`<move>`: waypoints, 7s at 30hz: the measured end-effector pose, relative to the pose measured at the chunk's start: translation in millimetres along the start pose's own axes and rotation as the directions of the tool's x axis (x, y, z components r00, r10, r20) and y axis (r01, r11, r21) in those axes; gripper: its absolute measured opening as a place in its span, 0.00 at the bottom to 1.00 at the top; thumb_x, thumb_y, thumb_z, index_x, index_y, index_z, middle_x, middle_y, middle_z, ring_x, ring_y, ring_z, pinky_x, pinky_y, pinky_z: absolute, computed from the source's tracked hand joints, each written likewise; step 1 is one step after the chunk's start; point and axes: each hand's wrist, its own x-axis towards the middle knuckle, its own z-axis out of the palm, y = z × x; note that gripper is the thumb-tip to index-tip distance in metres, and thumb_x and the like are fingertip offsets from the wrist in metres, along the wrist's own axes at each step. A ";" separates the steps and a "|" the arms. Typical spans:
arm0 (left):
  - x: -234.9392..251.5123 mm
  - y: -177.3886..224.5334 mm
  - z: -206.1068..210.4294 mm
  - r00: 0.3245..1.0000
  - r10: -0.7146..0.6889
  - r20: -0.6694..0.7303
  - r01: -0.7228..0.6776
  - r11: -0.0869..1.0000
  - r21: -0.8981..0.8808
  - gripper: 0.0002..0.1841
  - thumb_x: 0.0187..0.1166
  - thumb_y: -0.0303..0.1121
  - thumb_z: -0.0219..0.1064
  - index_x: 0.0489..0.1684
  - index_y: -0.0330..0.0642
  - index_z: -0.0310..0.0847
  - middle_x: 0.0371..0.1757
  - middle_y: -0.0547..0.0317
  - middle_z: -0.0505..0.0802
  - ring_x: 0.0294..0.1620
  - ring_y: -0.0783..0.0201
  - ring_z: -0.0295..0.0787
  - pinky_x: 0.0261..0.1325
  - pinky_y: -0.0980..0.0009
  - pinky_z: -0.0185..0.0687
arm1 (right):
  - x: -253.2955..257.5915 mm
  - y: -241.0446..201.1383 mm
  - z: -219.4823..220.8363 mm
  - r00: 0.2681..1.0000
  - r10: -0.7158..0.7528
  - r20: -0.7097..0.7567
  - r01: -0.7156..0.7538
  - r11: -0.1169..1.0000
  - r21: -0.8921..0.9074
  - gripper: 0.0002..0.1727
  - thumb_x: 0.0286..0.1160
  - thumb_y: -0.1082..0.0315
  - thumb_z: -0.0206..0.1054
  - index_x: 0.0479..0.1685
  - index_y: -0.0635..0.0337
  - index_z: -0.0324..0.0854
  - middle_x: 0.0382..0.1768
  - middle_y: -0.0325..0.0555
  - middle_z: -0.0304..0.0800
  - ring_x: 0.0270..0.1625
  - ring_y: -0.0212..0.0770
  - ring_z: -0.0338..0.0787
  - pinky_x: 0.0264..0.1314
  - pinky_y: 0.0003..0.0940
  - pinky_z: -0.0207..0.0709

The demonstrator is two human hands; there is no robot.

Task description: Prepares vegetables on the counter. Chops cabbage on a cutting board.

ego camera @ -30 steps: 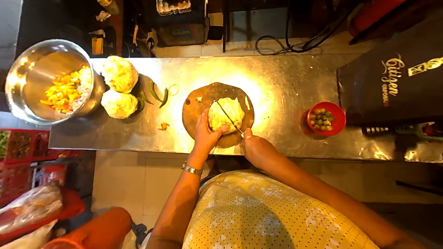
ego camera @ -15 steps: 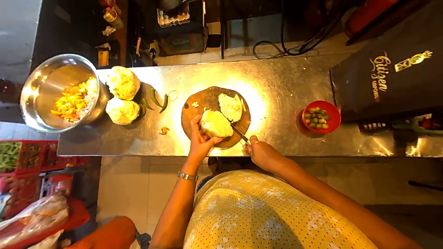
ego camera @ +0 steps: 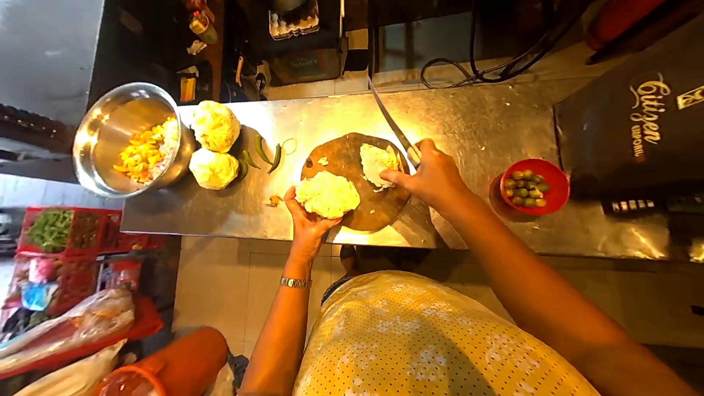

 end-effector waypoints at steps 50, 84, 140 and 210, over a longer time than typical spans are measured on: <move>49.4 9.7 87.7 0.964 -0.145 0.225 -0.151 0.402 0.903 0.49 0.60 0.43 0.87 0.84 0.38 0.63 0.69 0.39 0.86 0.65 0.46 0.88 0.68 0.44 0.82 | -71.6 8.4 12.8 0.765 0.359 0.534 -0.220 0.926 -0.307 0.27 0.98 0.54 0.39 0.78 0.68 0.65 0.57 0.65 0.87 0.64 0.62 0.90 0.65 0.55 0.81; 21.6 -12.6 84.3 0.989 0.045 0.138 -0.139 0.571 0.809 0.48 0.64 0.43 0.84 0.85 0.36 0.60 0.69 0.42 0.85 0.65 0.61 0.88 0.68 0.61 0.84 | -65.1 3.7 17.7 0.782 0.307 0.542 -0.201 0.948 -0.247 0.23 0.97 0.58 0.42 0.77 0.66 0.65 0.54 0.63 0.88 0.61 0.62 0.90 0.63 0.55 0.82; 21.7 -1.2 9.4 0.969 -0.167 0.183 0.152 0.984 0.089 0.50 0.56 0.30 0.85 0.88 0.57 0.64 0.74 0.58 0.84 0.64 0.62 0.87 0.61 0.61 0.90 | -58.7 28.2 28.9 0.745 0.301 0.595 -0.224 0.953 -0.203 0.23 0.96 0.55 0.48 0.71 0.68 0.68 0.48 0.64 0.86 0.54 0.61 0.90 0.59 0.58 0.81; 13.1 26.9 -7.6 0.927 -0.355 0.123 0.214 0.769 0.602 0.51 0.67 0.41 0.78 0.94 0.58 0.49 0.87 0.54 0.69 0.81 0.61 0.74 0.76 0.58 0.78 | -50.7 17.2 44.1 0.760 0.309 0.571 -0.200 0.948 -0.247 0.26 0.95 0.53 0.49 0.77 0.66 0.65 0.48 0.62 0.89 0.56 0.61 0.91 0.61 0.58 0.82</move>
